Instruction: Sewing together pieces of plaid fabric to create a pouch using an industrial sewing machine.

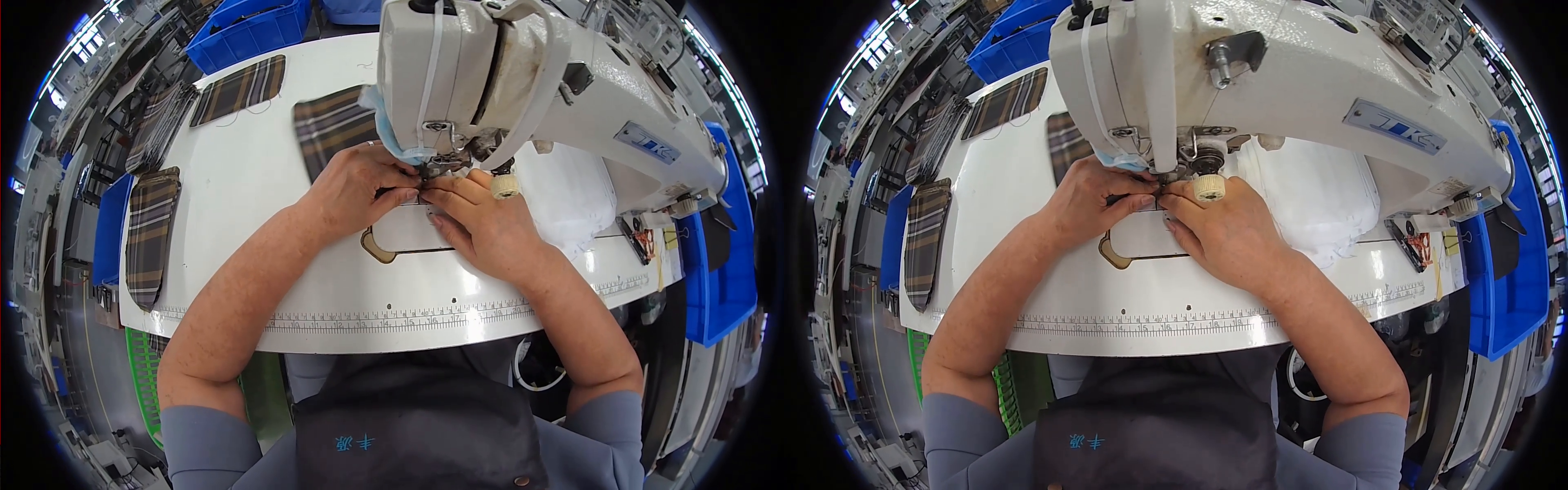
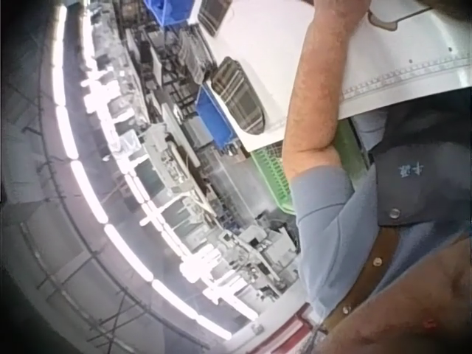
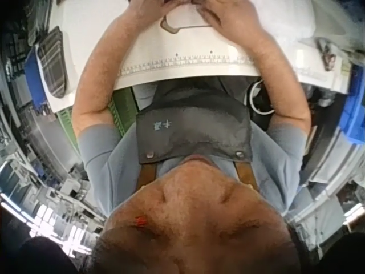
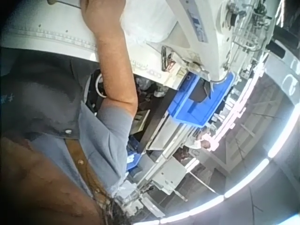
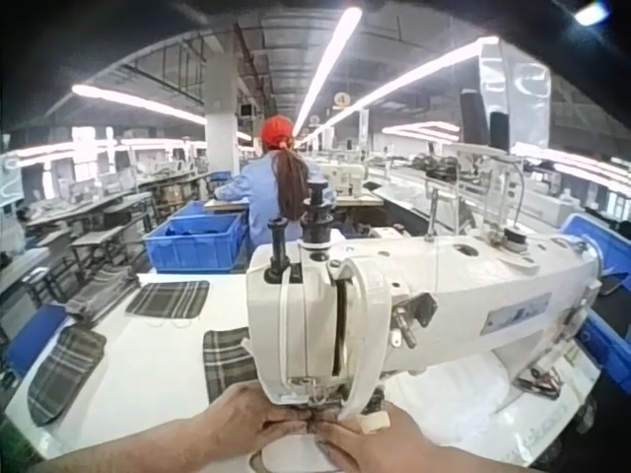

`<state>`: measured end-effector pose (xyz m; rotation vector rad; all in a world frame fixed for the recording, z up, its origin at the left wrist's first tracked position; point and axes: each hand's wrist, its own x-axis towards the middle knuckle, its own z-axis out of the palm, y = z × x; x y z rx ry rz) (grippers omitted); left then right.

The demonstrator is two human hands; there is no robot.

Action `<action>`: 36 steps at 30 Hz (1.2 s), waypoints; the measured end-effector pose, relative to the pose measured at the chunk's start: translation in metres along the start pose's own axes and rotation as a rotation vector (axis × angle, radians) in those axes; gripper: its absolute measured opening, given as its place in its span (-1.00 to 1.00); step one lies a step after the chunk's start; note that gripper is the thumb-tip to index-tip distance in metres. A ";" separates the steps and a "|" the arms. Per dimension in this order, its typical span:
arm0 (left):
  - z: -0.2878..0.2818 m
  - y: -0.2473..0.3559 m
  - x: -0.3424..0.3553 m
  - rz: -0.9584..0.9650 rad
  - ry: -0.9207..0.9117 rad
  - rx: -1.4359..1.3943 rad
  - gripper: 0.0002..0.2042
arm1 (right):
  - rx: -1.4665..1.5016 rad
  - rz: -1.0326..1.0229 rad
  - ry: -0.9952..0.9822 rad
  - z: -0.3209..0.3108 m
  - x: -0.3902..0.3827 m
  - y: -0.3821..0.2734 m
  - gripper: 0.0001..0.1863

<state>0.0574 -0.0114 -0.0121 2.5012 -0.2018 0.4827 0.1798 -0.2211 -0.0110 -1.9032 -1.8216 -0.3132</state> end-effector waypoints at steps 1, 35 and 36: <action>-0.001 0.002 0.000 0.015 0.001 0.063 -0.82 | -0.011 -0.010 0.006 0.000 -0.001 0.000 -0.75; -0.001 0.009 -0.016 0.073 -0.054 -0.075 -0.84 | 0.005 0.001 -0.001 -0.001 -0.001 -0.003 -0.73; -0.002 0.006 -0.014 0.092 -0.038 -0.058 -0.84 | -0.010 0.002 -0.003 -0.001 -0.001 -0.004 -0.73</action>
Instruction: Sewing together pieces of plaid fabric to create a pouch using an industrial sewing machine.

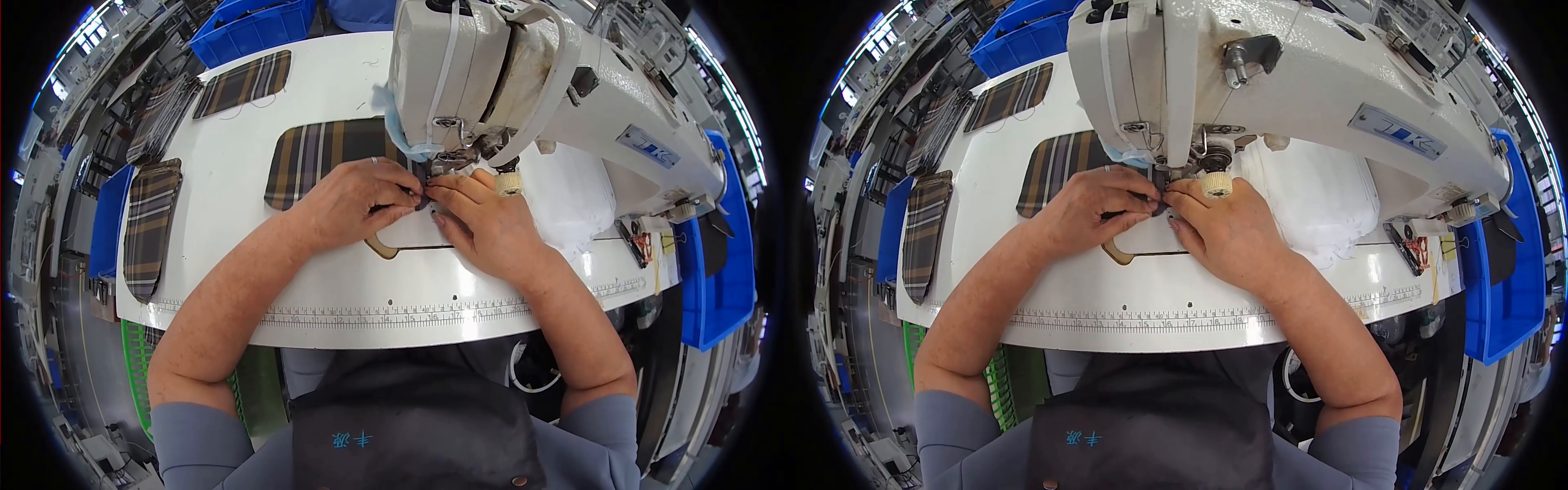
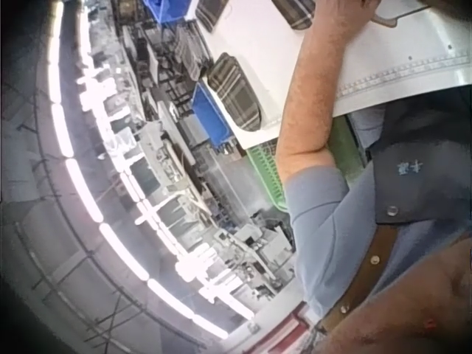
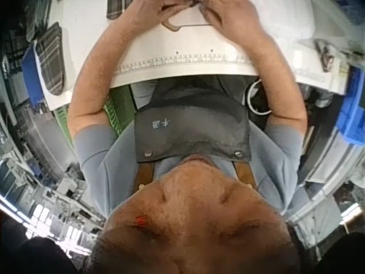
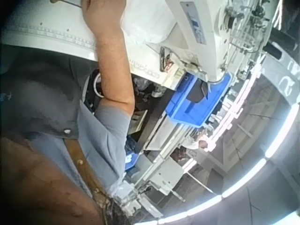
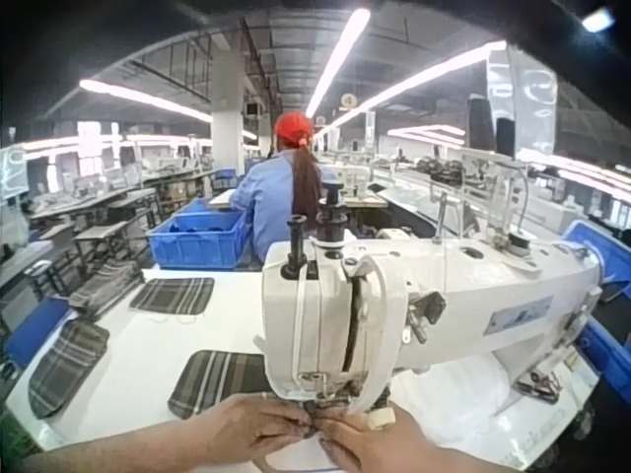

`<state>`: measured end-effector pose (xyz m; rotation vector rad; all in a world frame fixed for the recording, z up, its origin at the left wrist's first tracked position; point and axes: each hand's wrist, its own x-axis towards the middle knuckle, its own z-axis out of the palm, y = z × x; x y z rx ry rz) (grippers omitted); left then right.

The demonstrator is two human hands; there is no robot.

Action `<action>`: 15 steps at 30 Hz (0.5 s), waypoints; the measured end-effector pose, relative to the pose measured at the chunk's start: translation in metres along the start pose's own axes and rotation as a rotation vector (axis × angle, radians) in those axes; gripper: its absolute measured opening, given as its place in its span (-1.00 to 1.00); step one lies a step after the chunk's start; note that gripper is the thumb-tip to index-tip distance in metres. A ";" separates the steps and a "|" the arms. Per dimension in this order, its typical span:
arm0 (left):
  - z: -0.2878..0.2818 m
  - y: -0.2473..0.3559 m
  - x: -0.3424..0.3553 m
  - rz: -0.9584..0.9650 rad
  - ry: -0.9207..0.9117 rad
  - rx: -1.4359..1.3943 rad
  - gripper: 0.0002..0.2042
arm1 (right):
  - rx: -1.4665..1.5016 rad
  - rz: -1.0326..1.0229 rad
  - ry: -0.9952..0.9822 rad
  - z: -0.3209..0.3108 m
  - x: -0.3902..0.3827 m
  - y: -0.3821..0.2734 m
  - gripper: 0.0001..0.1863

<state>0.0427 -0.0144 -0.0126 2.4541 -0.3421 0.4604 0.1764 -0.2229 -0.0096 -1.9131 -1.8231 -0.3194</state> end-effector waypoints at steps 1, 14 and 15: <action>-0.001 -0.002 0.002 0.019 0.014 0.018 -0.84 | -0.015 0.001 -0.002 0.000 0.000 0.000 -0.72; -0.003 0.018 0.010 -0.094 -0.106 0.273 -0.72 | 0.027 0.032 0.014 0.000 -0.002 -0.001 -0.70; 0.001 0.020 0.007 -0.121 -0.076 0.299 -0.68 | 0.014 0.022 0.013 0.000 -0.002 -0.001 -0.70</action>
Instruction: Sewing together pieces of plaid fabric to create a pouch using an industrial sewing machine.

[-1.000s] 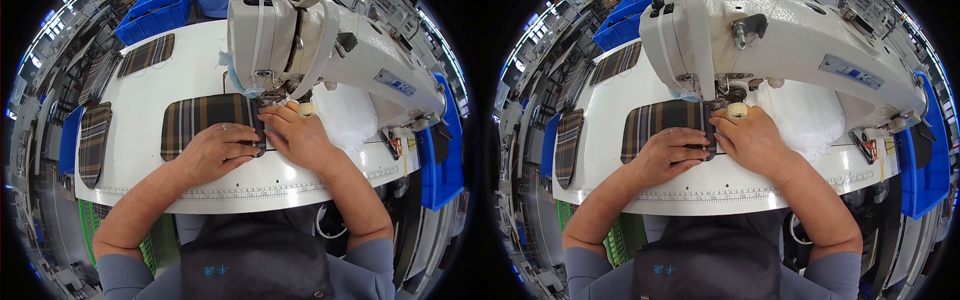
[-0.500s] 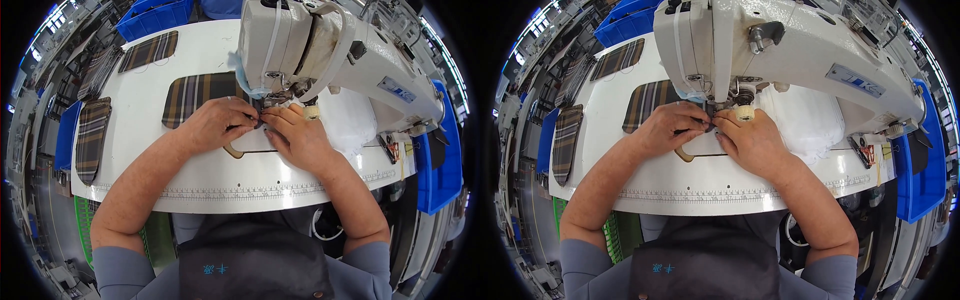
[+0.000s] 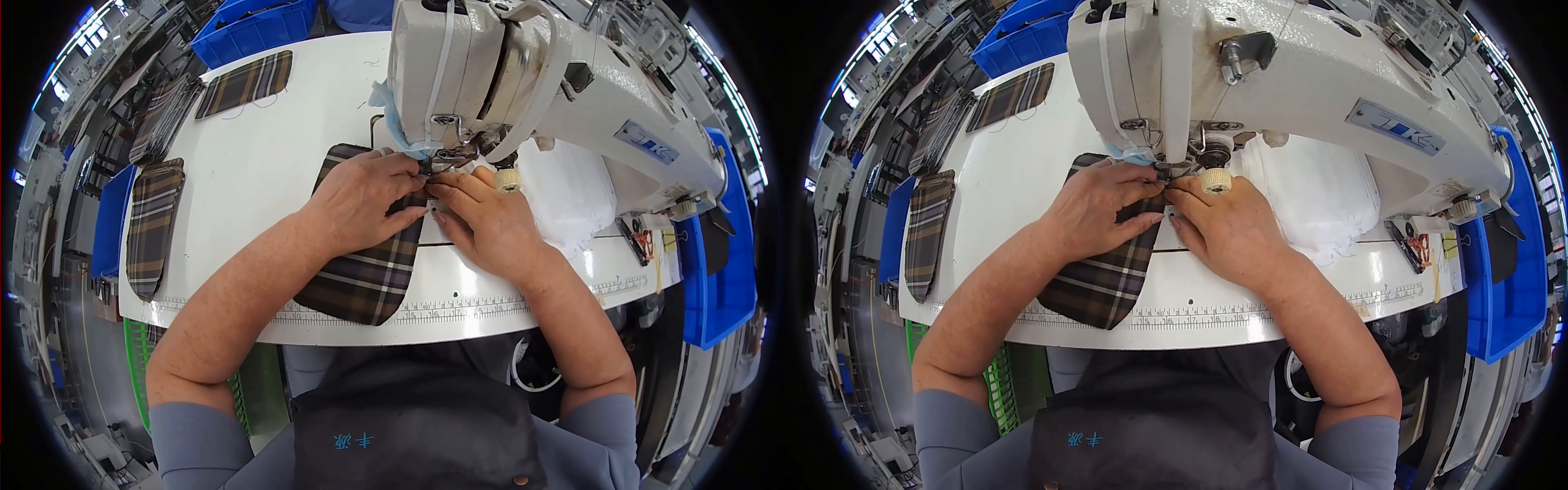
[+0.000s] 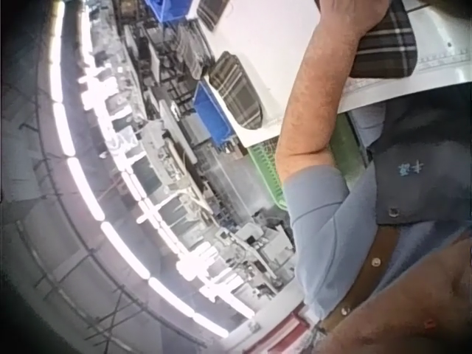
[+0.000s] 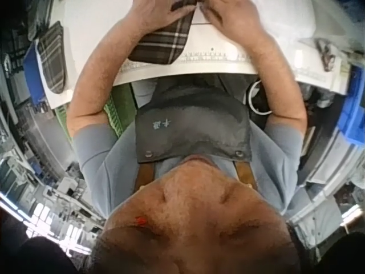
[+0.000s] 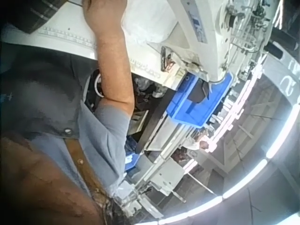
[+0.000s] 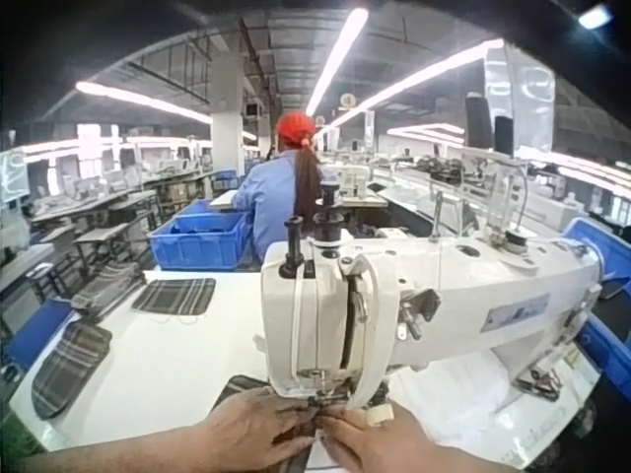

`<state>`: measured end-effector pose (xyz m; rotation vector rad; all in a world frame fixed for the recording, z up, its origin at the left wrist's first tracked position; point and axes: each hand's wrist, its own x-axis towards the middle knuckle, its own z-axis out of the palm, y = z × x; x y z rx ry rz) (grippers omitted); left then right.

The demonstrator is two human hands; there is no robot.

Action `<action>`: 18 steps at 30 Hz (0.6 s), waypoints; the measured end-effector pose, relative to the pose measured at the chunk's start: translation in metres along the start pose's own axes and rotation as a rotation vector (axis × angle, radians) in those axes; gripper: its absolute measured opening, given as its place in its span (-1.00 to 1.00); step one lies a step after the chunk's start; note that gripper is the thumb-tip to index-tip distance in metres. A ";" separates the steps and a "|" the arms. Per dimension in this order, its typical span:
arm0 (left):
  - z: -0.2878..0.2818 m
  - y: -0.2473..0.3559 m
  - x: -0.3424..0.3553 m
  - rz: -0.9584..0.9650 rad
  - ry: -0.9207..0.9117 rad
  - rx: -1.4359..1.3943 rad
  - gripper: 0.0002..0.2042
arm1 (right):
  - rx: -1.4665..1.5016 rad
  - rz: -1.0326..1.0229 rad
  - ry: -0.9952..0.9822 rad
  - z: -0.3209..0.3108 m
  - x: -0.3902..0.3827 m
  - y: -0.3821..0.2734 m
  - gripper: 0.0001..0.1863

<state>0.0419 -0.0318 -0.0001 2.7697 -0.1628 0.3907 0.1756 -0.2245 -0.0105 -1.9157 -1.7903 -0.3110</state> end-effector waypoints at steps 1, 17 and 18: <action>0.003 0.003 -0.004 -0.032 0.027 0.023 -0.64 | -0.013 -0.011 -0.001 0.000 0.000 0.000 -0.70; 0.004 0.053 -0.073 0.193 -0.091 -0.336 -0.70 | 0.017 -0.019 -0.025 -0.003 -0.001 0.002 -0.69; 0.004 0.052 -0.072 0.193 -0.090 -0.336 -0.70 | 0.019 -0.013 -0.037 -0.005 -0.001 0.001 -0.67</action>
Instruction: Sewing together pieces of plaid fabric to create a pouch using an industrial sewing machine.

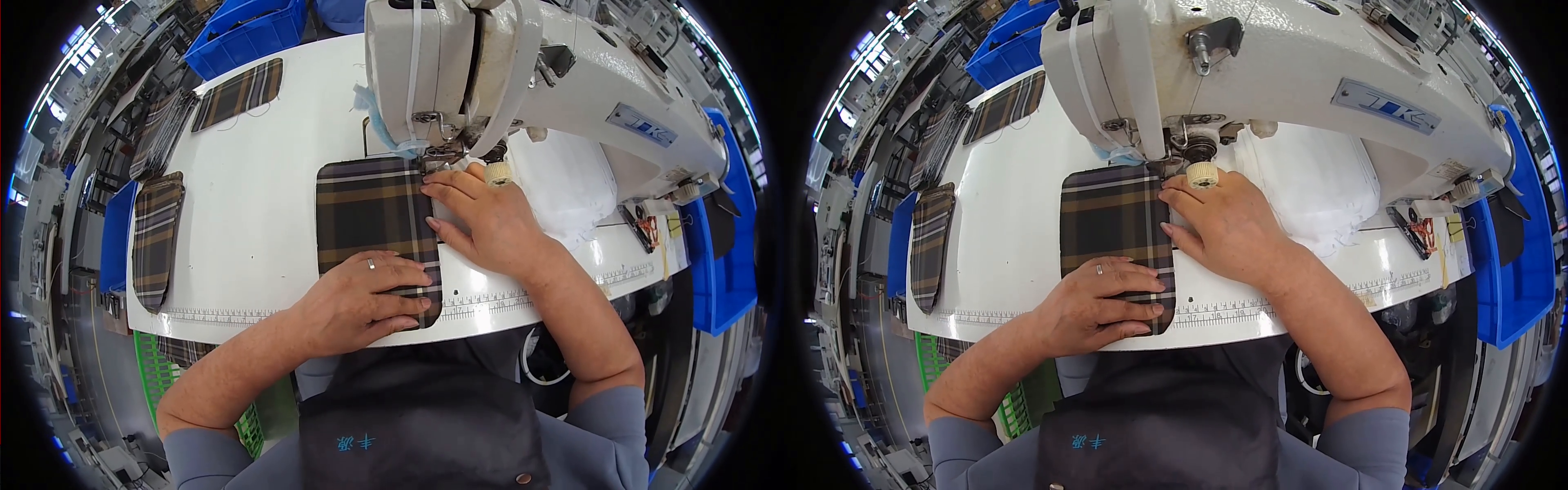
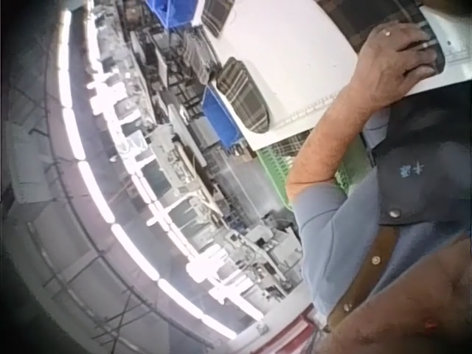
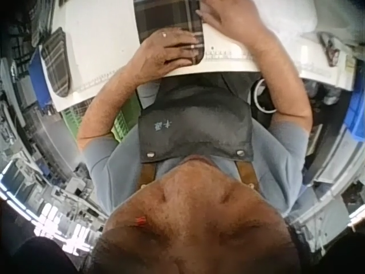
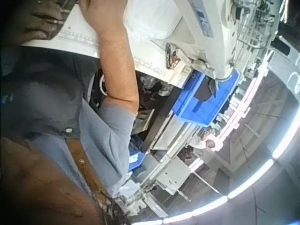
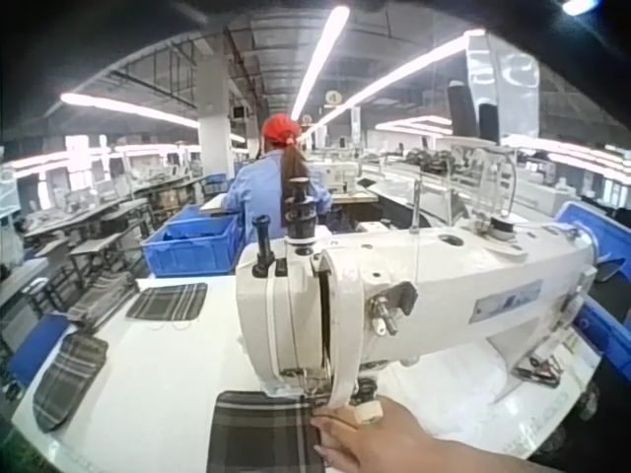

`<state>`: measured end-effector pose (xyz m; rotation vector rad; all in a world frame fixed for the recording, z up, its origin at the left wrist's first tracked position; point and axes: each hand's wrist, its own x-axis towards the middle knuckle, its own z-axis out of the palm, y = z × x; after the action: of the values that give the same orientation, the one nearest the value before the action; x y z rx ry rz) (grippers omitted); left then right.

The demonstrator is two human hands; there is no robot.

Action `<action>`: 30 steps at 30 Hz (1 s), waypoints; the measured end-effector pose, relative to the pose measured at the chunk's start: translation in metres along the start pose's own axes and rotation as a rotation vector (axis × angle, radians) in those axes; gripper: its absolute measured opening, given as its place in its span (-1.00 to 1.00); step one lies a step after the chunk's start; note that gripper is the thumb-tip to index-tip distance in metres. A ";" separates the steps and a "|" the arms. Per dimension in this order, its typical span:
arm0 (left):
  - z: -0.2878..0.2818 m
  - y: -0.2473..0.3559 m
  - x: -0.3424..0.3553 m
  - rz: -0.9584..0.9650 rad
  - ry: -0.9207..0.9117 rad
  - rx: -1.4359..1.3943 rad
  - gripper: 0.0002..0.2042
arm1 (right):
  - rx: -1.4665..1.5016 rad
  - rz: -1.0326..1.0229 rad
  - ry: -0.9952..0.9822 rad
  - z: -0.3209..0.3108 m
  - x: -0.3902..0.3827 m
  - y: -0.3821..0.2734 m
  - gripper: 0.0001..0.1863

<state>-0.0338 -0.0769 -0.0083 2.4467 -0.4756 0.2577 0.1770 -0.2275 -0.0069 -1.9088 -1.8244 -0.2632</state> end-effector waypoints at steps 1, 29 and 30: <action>0.000 -0.002 0.002 0.005 0.032 0.002 -0.70 | 0.002 0.005 -0.013 -0.001 0.000 -0.001 -0.65; -0.033 -0.082 0.051 -0.100 0.164 0.117 -0.84 | -0.006 0.044 -0.023 0.001 0.003 -0.004 -0.61; -0.035 -0.082 0.054 -0.112 0.147 0.139 -0.83 | -0.011 0.041 -0.021 0.001 0.003 -0.004 -0.61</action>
<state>0.0453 -0.0094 -0.0096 2.5554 -0.2642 0.4327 0.1729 -0.2247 -0.0055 -1.9606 -1.7988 -0.2405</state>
